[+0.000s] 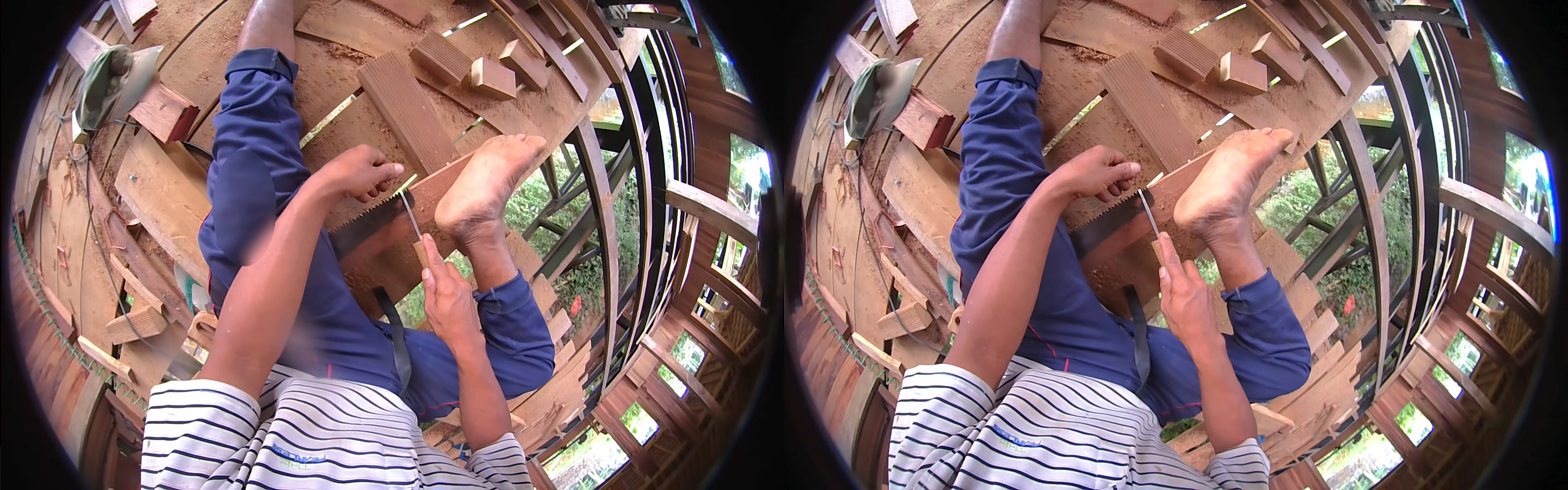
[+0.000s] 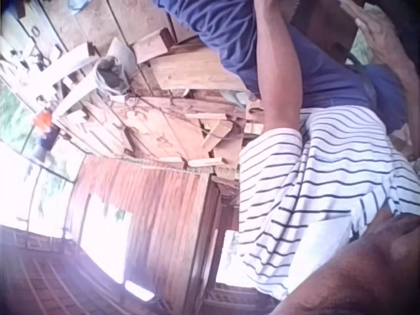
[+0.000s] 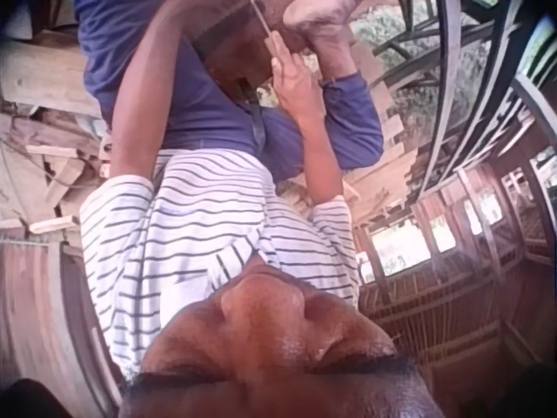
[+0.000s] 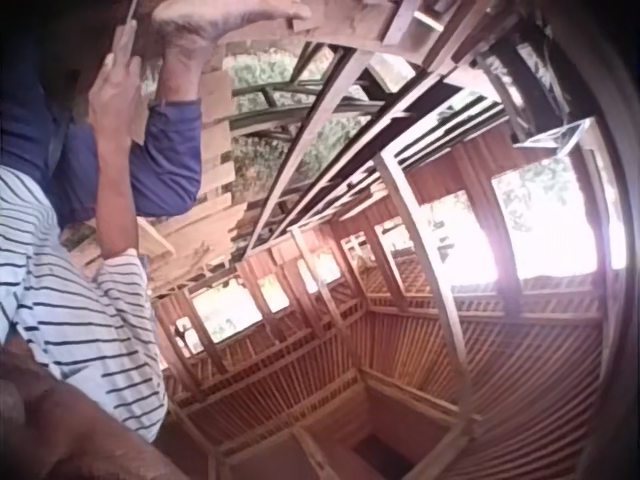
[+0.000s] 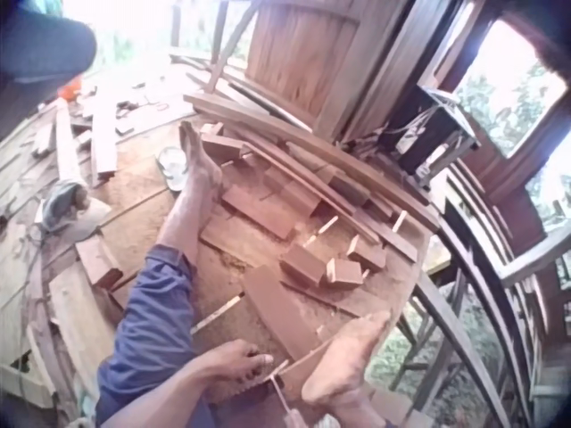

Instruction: The person sits on a wooden floor and uses a chisel to carve a small rectangular piece of wood held between their legs. They repeatedly chip away at the wood's surface, creating shavings, and occasionally adjust the wood's position.

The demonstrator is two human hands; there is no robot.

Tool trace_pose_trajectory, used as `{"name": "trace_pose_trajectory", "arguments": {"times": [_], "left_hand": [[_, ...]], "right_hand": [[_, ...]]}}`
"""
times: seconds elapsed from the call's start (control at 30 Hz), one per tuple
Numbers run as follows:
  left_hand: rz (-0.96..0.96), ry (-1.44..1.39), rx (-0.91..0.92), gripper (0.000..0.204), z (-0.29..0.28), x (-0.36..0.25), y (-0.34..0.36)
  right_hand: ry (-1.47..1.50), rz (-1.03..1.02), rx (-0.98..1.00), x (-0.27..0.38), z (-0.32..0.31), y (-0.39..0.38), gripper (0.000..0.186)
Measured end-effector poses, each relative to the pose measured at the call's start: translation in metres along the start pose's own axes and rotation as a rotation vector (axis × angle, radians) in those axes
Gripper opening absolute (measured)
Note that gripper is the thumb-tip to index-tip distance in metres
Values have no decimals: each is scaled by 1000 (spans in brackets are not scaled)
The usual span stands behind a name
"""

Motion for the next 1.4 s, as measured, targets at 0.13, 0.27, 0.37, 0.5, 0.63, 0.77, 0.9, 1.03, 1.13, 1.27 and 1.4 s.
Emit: {"name": "trace_pose_trajectory", "arguments": {"times": [0.13, 0.27, 0.37, 0.5, 0.63, 0.77, 0.9, 1.03, 1.13, 1.27, 1.4], "left_hand": [[-2, 27, 4, 51, 2, -3, 1], [18, 49, -19, 52, 3, -1, 0], [8, 106, 23, 51, 3, 5, 2], [20, 260, 38, 49, 7, 6, 6], [22, 352, -28, 47, 7, 6, 5], [13, 232, -101, 45, -5, 7, 10], [100, 319, -241, 44, -40, 8, 29], [560, -380, -257, 28, -30, -49, -9], [477, -480, -271, 26, -40, -43, -33], [317, -399, -370, 29, -45, -18, -29], [250, -238, -336, 33, -29, -16, -26]], "right_hand": [[19, -27, -3, -4, -2, 2, 56], [-42, -24, 49, -2, -5, 5, 55], [-89, -30, 35, -7, -2, 5, 59], [-203, -14, 72, 1, -3, 3, 64], [-284, 14, 137, 9, -10, 5, 66], [-327, 93, 219, 21, -9, 30, 63], [-199, 20, 101, 25, -8, 60, 59], [11, -39, -150, 22, -38, 60, 55], [-8, -79, -128, 9, -41, 35, 56], [-85, -47, -2, -7, -21, 12, 58], [-68, -52, -13, -10, -14, 7, 58]]}}
Point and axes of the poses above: each hand's wrist, its own y-axis towards the middle knuckle, its own z-axis out of the palm, x = y × z, the point moved 6 cm from there along y, towards the middle knuckle, and after that the axes turned 14 degrees about -y, right-handed, at the moved point
